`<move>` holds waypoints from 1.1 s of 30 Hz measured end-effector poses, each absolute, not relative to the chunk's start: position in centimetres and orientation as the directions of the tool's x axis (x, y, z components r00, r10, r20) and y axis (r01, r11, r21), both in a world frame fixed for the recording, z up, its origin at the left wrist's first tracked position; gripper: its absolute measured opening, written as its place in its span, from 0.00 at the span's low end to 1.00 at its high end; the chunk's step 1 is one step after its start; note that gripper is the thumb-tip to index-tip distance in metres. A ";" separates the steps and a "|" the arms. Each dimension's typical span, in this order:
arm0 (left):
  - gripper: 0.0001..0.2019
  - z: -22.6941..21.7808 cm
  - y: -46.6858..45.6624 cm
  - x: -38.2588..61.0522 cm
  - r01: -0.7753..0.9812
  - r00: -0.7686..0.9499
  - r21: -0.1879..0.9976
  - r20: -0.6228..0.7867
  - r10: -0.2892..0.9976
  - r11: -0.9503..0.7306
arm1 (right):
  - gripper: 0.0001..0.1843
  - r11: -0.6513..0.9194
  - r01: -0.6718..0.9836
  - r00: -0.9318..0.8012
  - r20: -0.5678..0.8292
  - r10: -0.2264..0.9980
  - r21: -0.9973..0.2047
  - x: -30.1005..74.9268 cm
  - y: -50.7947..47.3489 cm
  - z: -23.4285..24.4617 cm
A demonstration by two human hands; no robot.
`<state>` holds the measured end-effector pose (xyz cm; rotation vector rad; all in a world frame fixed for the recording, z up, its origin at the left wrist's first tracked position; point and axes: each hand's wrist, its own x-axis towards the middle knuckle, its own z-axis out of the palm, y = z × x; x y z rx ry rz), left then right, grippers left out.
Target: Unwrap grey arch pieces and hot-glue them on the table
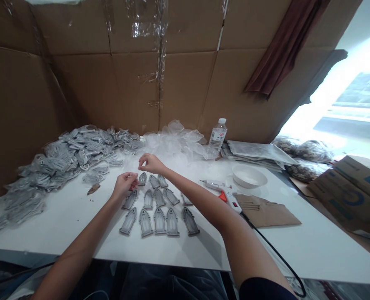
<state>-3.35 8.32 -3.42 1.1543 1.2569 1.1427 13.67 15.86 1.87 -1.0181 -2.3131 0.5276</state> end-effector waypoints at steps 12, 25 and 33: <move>0.11 -3.3 8.3 -3.3 0.003 -0.004 0.997 -0.080 0.997 0.080 | 0.13 0.474 0.547 -0.481 0.205 0.852 -0.690 13.4 15.6 2.4; 0.10 -2.7 8.5 -4.1 -0.090 -0.270 0.996 -0.045 0.962 0.021 | 0.15 0.140 0.656 -0.375 -0.159 0.913 -0.742 14.6 16.5 2.2; 0.11 -2.7 8.5 -4.2 -0.118 -0.289 0.993 -0.016 0.957 -0.019 | 0.15 0.126 0.735 -0.373 -0.242 0.896 -0.666 12.6 16.3 0.3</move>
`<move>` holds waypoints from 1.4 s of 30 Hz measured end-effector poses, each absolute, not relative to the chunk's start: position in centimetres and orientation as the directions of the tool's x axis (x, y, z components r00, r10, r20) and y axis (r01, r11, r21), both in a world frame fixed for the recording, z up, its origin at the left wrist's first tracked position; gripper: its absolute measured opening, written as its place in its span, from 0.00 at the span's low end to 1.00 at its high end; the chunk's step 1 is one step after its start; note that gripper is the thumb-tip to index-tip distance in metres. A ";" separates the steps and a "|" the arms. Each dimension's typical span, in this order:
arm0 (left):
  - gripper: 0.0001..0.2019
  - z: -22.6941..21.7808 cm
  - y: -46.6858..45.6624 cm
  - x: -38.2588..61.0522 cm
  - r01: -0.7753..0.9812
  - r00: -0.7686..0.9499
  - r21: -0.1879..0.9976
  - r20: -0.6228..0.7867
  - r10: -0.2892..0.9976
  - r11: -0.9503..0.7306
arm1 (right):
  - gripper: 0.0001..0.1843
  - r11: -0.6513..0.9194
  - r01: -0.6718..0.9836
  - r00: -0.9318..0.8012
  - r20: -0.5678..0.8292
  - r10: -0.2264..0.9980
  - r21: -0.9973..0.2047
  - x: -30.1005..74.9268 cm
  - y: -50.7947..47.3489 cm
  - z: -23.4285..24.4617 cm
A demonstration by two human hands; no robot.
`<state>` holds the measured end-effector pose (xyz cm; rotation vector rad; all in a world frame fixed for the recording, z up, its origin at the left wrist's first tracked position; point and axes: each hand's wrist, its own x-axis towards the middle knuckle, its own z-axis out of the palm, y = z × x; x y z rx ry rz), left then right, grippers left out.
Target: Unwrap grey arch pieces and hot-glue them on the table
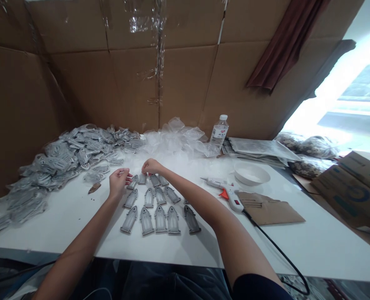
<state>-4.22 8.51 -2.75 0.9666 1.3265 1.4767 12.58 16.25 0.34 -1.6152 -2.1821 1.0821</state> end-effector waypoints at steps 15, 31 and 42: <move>0.11 -2.3 8.1 -3.9 -0.077 -0.193 0.997 -0.019 0.981 0.004 | 0.16 0.215 0.596 -0.398 -0.052 0.916 -0.774 12.4 14.7 2.3; 0.11 -1.9 8.5 -5.1 -0.147 -0.381 0.989 -0.058 0.923 0.002 | 0.13 0.535 0.632 -0.410 0.345 0.845 -0.560 11.3 14.2 1.6; 0.11 -1.7 8.7 -5.2 -0.165 -0.410 0.986 -0.067 0.909 -0.002 | 0.11 0.729 0.668 -0.669 0.309 0.676 -0.149 9.6 10.7 -1.5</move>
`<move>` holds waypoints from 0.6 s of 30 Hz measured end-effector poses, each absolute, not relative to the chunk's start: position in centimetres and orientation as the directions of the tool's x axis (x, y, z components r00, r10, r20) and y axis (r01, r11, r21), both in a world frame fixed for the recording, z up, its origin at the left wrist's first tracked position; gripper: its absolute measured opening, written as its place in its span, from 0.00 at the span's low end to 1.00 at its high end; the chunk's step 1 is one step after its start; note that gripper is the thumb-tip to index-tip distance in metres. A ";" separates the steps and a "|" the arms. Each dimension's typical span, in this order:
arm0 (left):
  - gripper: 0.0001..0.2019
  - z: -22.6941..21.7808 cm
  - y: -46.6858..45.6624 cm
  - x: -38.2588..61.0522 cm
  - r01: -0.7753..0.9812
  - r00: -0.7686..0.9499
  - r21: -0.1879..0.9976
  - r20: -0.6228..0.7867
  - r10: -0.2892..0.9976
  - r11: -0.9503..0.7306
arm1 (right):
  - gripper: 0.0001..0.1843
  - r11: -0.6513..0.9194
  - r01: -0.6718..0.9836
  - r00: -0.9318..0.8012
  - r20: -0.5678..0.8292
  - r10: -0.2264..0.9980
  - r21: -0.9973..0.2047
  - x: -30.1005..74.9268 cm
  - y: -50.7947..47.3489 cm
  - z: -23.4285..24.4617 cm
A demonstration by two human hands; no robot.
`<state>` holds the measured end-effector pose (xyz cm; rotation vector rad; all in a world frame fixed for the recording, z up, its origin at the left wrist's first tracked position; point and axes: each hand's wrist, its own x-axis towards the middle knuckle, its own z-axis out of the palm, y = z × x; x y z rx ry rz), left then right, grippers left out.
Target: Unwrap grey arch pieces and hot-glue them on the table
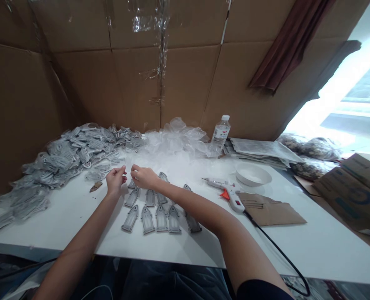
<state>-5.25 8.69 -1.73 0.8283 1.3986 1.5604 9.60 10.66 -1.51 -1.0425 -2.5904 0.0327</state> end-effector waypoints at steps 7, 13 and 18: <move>0.11 -1.9 8.8 -5.2 -0.173 -0.408 0.985 -0.049 0.912 -0.025 | 0.08 0.726 0.684 -0.688 0.269 0.674 -0.070 9.5 10.2 -2.0; 0.11 -1.8 8.6 -5.2 -0.172 -0.402 0.985 -0.044 0.915 -0.028 | 0.10 0.709 0.700 -0.666 0.277 0.693 -0.090 9.1 9.8 -2.2; 0.11 -1.7 8.5 -5.1 -0.166 -0.399 0.986 -0.044 0.916 -0.025 | 0.10 0.694 0.705 -0.650 0.260 0.714 -0.144 8.8 9.9 -2.8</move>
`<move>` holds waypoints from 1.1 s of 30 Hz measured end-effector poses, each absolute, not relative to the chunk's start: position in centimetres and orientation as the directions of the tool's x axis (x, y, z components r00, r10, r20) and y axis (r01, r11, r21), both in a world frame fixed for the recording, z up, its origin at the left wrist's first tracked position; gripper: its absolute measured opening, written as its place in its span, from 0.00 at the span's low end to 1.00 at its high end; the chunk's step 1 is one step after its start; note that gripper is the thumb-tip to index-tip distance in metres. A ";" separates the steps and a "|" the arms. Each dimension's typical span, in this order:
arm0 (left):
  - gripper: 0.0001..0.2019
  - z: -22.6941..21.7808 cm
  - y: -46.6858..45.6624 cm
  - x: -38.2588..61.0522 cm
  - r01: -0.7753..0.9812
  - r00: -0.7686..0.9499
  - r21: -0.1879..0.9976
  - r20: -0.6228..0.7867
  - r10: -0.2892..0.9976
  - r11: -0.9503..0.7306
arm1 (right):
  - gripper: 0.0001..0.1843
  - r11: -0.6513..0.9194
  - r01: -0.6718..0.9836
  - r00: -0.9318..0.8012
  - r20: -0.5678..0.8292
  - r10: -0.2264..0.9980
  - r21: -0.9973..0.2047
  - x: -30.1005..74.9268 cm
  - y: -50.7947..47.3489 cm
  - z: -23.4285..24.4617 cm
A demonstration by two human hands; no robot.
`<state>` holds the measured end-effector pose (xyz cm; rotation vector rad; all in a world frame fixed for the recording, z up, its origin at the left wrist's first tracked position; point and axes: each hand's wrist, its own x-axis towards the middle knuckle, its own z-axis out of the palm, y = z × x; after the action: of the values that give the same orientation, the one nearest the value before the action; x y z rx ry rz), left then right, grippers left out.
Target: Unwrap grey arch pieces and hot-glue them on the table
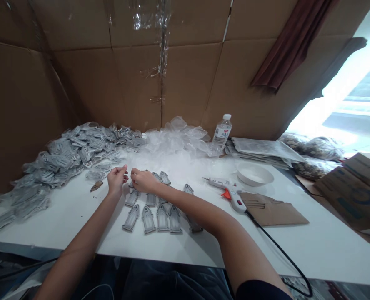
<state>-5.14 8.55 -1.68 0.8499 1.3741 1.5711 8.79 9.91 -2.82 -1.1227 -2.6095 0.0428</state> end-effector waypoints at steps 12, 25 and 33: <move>0.10 -1.7 8.6 -5.0 -0.149 -0.394 0.989 -0.051 0.918 -0.009 | 0.16 0.636 0.633 -0.613 0.217 0.760 -0.441 9.5 12.7 -2.9; 0.12 -2.0 8.4 -4.6 -0.069 -0.188 0.996 0.043 0.981 -0.057 | 0.21 0.462 0.493 -0.482 0.210 0.850 -0.737 11.7 14.2 3.0; 0.15 -2.1 7.6 -3.4 -0.031 0.043 0.993 0.112 0.993 -0.111 | 0.14 0.459 0.505 -0.540 0.147 0.829 -0.731 12.5 12.2 2.8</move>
<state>-3.39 7.59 -2.15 1.2899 1.1002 1.2703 12.47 12.17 2.80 -1.1116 -2.2213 0.8766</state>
